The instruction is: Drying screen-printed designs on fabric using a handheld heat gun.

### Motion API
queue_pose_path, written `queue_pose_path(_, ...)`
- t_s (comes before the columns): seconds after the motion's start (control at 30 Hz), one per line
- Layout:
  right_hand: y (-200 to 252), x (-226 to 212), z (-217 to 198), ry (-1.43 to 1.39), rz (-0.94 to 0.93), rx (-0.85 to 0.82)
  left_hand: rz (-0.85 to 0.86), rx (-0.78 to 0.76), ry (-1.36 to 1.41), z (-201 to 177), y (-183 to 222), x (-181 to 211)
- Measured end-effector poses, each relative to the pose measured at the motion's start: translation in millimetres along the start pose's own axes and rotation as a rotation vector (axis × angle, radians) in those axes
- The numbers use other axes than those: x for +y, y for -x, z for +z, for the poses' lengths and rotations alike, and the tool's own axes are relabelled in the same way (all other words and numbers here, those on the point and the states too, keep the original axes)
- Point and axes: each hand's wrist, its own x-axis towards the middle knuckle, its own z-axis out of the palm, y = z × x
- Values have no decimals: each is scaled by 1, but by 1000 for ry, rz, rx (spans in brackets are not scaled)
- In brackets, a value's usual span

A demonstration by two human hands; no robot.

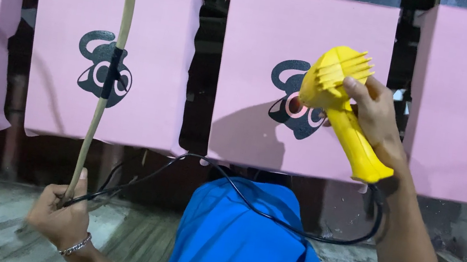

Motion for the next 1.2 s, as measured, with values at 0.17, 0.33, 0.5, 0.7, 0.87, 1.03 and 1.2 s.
queue_pose_path(0.17, 7, 9, -5, -66, 55, -135, 51, 2, 16, 1, -4, 7)
queue_pose_path(0.33, 7, 8, -8, -97, -42, 13, 55, 10, -6, 5, -4, 1)
queue_pose_path(0.5, 16, 15, -15, -144, 63, -142, 60, -10, 46, 6, -7, 16)
queue_pose_path(0.7, 23, 16, -32, -80, 20, -31, 37, -27, 26, 7, -10, 18)
queue_pose_path(0.87, 22, 31, -39, -132, 69, -18, 34, -41, 35, 12, -12, 23)
queue_pose_path(1.03, 32, 24, -40, -158, 12, 18, 57, -50, 51, 14, -14, 21)
queue_pose_path(1.2, 23, 32, -40, -168, -16, 18, 64, -67, 48, 15, -16, 29)
